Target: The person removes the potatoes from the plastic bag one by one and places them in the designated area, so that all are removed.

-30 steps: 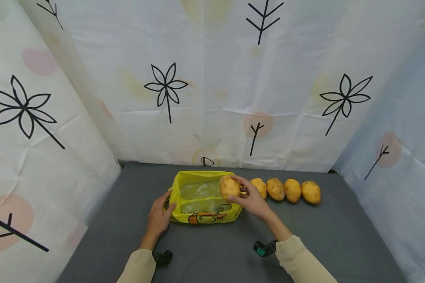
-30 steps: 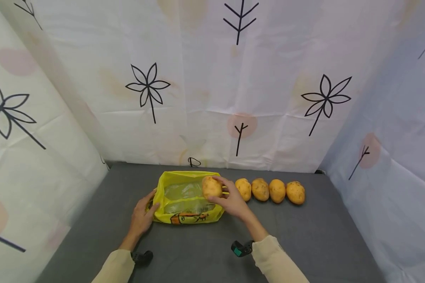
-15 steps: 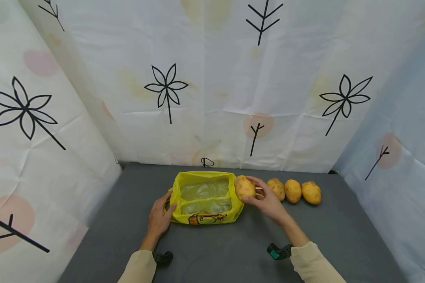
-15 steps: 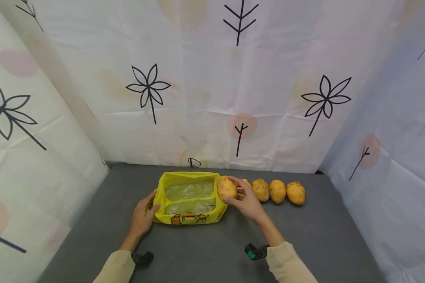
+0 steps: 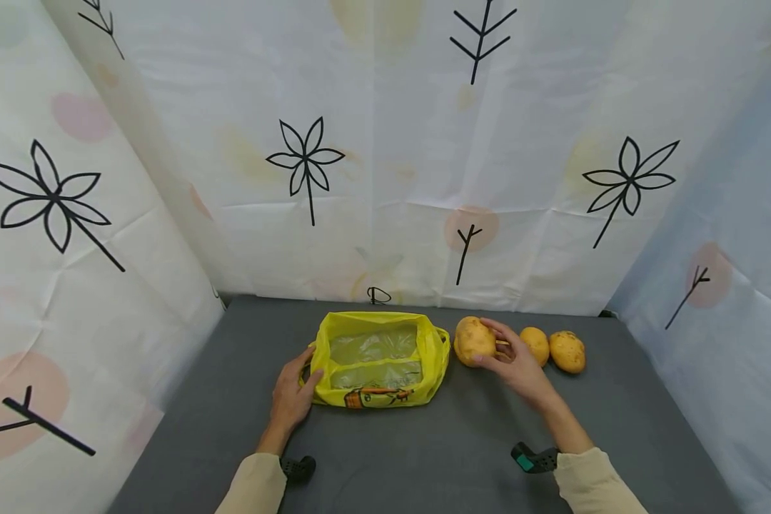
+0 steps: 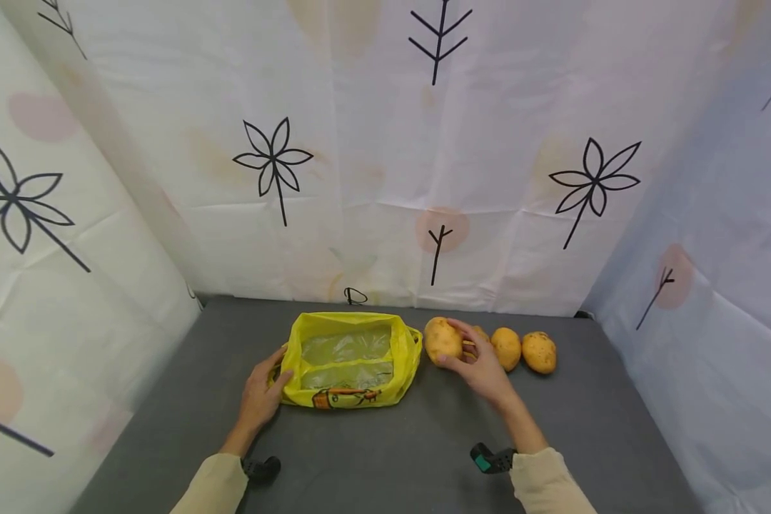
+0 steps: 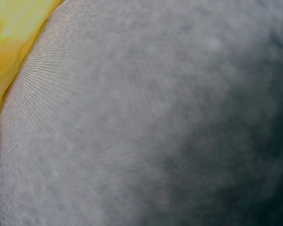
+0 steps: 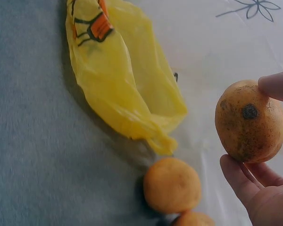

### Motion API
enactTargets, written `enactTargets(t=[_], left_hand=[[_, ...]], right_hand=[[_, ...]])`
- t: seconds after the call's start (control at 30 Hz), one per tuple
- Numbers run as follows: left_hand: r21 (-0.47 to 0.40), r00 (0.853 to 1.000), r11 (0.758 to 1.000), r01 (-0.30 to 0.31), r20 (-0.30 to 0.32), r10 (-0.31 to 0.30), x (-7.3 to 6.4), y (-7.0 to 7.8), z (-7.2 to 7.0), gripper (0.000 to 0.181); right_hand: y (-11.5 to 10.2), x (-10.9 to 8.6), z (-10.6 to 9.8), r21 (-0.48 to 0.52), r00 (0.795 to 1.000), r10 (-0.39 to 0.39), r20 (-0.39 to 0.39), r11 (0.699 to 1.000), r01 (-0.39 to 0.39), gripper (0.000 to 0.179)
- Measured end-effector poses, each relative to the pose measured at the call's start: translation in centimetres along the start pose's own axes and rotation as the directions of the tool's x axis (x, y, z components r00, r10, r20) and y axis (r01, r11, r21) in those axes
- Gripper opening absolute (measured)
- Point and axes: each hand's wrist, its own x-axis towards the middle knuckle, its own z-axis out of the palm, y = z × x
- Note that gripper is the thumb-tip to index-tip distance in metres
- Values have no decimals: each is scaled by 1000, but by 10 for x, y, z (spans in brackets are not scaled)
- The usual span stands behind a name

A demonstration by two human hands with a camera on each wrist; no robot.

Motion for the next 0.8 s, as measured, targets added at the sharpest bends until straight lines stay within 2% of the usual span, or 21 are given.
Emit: enactTargets(t=[0.2, 0.43, 0.63, 0.8], left_hand=[[2, 1000, 1000, 18, 16, -18, 1, 0, -1, 54], [0, 1000, 1000, 5, 11, -5, 2, 0, 0, 54], [7, 1000, 1000, 11, 16, -11, 2, 0, 1, 54], [5, 1000, 1000, -13, -13, 13, 1, 2, 2, 53]], right_hand=[[-2, -7, -15, -15, 1000, -5, -21, 1000, 5, 68], [-4, -16, -38, -38, 998, 14, -58, 999, -16, 70], [0, -23, -55, -7, 996, 28, -83, 1000, -29, 70], [7, -27, -65, 15, 994, 4, -106, 1000, -2, 66]])
